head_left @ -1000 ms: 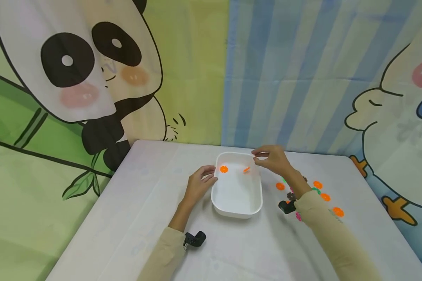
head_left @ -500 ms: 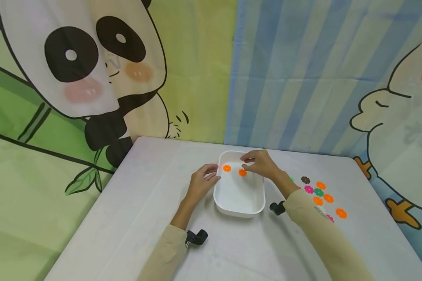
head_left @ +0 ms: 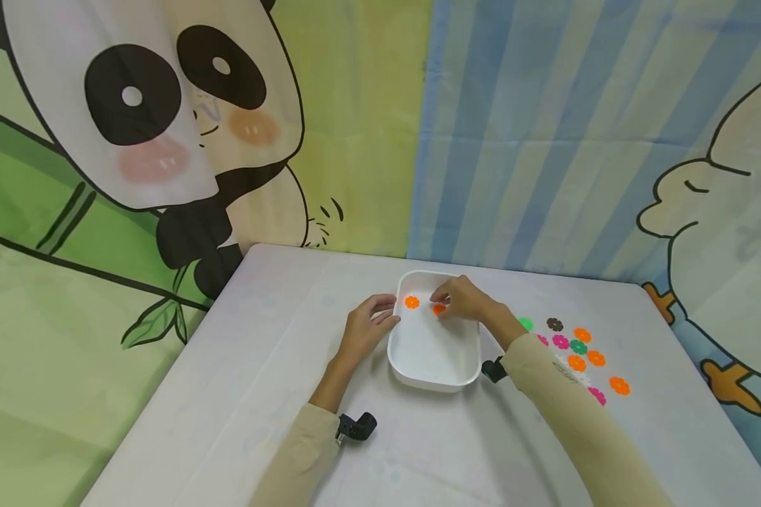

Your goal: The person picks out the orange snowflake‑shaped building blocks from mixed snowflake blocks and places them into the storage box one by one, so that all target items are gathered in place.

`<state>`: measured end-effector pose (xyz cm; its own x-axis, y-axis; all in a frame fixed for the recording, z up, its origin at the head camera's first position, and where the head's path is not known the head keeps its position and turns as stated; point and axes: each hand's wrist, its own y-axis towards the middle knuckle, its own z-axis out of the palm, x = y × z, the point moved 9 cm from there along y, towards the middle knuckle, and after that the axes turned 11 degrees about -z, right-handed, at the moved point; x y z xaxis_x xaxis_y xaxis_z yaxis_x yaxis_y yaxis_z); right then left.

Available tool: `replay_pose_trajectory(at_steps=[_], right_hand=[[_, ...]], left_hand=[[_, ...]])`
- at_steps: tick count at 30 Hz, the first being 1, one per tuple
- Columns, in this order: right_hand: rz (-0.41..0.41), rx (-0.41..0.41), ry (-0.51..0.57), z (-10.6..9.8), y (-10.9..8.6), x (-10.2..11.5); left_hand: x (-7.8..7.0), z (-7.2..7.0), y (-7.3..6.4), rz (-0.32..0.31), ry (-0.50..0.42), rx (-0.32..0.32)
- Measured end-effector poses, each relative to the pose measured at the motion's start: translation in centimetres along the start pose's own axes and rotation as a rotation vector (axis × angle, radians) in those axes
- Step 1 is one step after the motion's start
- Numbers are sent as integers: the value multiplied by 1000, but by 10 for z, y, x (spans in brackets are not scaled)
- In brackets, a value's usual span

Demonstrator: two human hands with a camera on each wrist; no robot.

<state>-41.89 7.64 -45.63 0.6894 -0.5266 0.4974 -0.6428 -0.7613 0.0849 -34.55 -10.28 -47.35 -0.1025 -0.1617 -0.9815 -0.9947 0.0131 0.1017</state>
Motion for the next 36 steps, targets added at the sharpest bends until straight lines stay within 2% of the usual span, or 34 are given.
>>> replay_pose_trajectory(at_steps=[6, 15, 18, 22, 28, 36], right_hand=[[-12, 39, -36, 3, 2, 1], [61, 86, -69, 8, 3, -3], [42, 106, -123, 10, 5, 0], [-24, 107, -188, 11, 6, 6], [-56, 85, -182, 12, 2, 11], [-156, 80, -187, 7, -9, 24]], left_hand=[[1, 1, 2, -18, 6, 2], [2, 0, 1, -27, 30, -3], [3, 0, 1, -27, 23, -4], [3, 0, 0, -29, 14, -3], [3, 1, 1, -34, 21, 6], [3, 0, 0, -35, 31, 9]])
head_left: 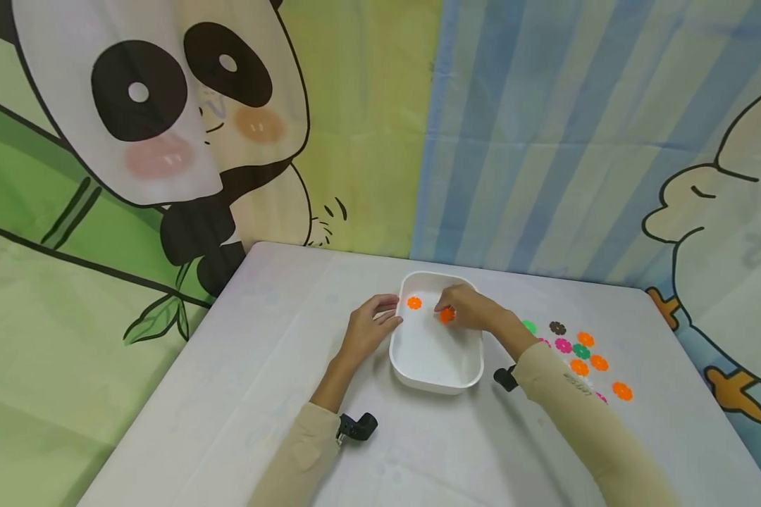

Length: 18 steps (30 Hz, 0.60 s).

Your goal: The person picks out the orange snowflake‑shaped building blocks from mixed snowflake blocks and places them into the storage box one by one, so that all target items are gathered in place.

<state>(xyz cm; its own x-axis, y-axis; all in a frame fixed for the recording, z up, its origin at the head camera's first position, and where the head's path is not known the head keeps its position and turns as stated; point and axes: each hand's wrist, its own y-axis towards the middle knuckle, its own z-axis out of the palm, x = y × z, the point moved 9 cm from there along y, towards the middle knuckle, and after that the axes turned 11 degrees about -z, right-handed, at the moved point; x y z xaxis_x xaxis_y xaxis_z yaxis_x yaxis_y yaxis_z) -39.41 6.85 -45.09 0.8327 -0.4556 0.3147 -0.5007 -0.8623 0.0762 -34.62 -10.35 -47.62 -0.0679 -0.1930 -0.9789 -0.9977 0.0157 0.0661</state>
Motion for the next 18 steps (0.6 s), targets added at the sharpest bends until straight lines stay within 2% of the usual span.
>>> replay_pose_trajectory(at_steps=[4, 13, 18], right_hand=[[-21, 4, 15, -3, -4, 4], [44, 50, 42, 6, -1, -4], [54, 42, 71, 7, 2, -6]], left_hand=[[0, 0, 0, -1, 15, -6], [1, 0, 1, -6, 11, -8], [-1, 0, 1, 9, -6, 0]])
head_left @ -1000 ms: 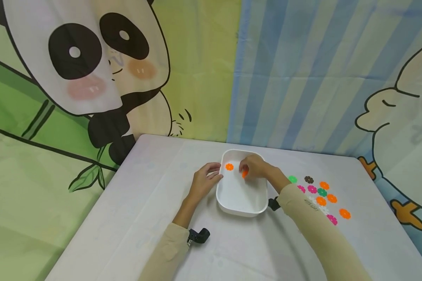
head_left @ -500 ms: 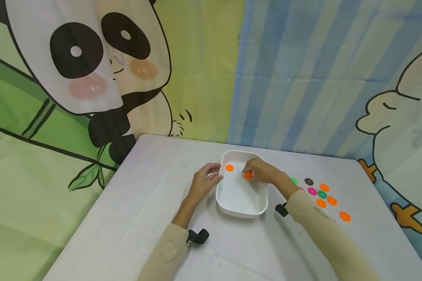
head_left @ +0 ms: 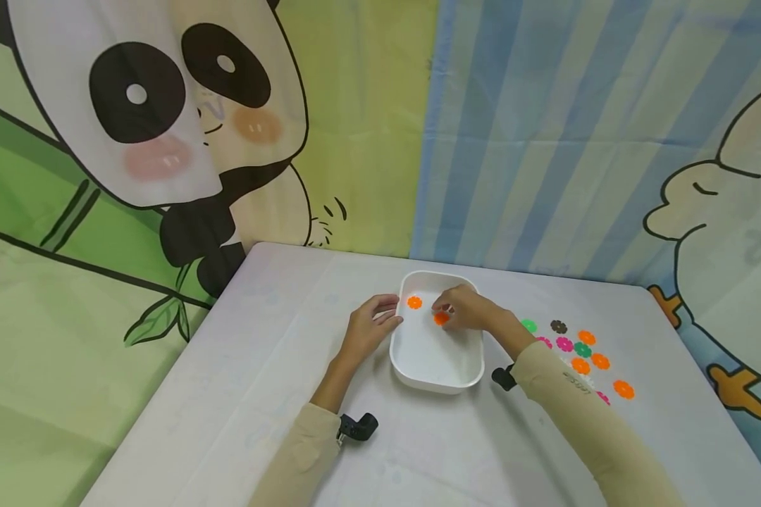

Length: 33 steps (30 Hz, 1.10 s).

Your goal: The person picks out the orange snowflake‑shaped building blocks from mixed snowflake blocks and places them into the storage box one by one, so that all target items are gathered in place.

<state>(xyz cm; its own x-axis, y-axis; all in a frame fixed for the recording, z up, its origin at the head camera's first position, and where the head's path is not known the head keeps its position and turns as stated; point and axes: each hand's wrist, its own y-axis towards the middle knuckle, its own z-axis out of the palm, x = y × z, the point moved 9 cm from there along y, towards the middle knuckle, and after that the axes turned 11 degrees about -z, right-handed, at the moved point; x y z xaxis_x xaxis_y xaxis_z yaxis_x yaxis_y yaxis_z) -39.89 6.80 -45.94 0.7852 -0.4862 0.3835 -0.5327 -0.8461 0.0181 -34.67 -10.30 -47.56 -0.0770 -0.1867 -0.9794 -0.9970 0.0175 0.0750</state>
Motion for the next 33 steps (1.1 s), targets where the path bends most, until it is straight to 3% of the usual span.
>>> replay_pose_trajectory(at_steps=[13, 20, 33], right_hand=[[60, -11, 11, 5, 5, -6], [48, -20, 27, 5, 1, -2], [14, -14, 58, 4, -6, 4]], left_hand=[[0, 1, 1, 5, -54, 29], [1, 0, 2, -22, -10, 10], [-2, -1, 0, 8, -33, 18]])
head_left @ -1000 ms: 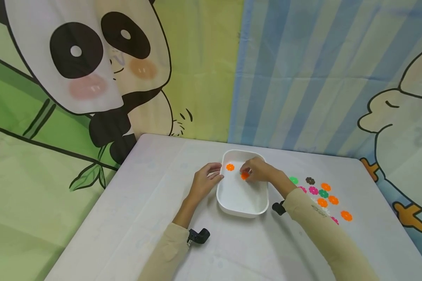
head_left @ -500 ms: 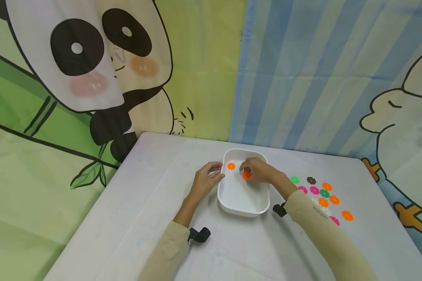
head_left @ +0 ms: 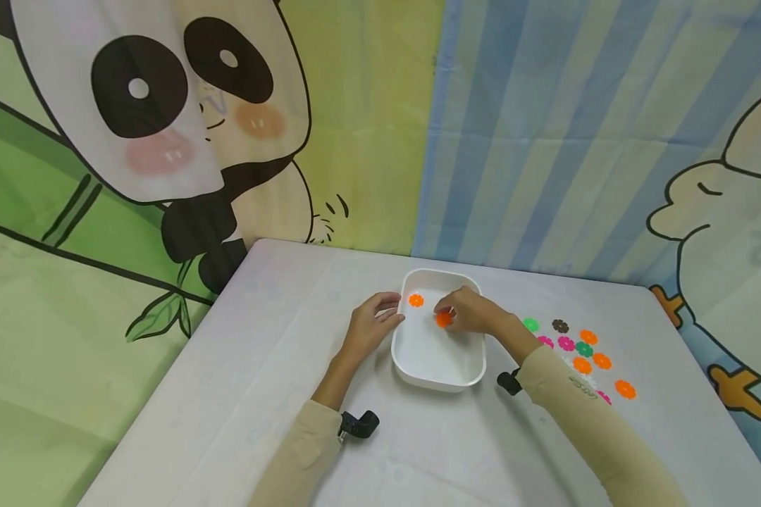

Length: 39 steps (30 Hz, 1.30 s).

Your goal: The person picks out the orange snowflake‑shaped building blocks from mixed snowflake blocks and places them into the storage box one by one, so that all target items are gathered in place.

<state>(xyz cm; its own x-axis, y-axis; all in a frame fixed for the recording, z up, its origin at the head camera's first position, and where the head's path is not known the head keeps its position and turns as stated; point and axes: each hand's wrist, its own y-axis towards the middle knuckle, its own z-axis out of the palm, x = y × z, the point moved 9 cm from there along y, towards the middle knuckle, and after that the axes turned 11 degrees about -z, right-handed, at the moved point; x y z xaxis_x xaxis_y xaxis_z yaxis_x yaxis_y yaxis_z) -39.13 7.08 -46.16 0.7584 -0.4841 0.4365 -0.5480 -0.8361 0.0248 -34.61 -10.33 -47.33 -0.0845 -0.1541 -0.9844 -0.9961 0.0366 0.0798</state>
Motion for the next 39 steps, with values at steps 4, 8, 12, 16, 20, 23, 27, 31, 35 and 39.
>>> replay_pose_trajectory(at_steps=[4, 8, 12, 16, 20, 23, 27, 31, 35, 39], right_hand=[[-17, -50, 18, -6, -3, 0], [-27, -131, 26, -14, -7, 1], [-41, -200, 66, -21, -8, 2], [-49, -245, 102, -30, -7, 5], [-68, -275, 115, -46, -2, 12], [-84, -312, 119, -63, 2, 19], [-112, -406, 107, -90, 12, 29], [-108, -501, 97, -108, 21, 39], [-114, -575, 137, -111, 31, 46], [-108, -655, 227, -102, 37, 41]], left_hand=[[0, 1, 0, 5, 6, -3], [2, 1, 1, -3, 20, -13], [3, 1, 0, -15, 32, -16], [2, 1, -2, -16, 38, -18], [1, 1, -3, -15, 48, -22], [1, 1, -3, -8, 39, -19], [2, 0, -2, -1, 15, -11], [3, -1, -2, -9, 20, -14], [1, -2, -2, -2, 13, -13], [0, 0, -2, 5, 13, 1]])
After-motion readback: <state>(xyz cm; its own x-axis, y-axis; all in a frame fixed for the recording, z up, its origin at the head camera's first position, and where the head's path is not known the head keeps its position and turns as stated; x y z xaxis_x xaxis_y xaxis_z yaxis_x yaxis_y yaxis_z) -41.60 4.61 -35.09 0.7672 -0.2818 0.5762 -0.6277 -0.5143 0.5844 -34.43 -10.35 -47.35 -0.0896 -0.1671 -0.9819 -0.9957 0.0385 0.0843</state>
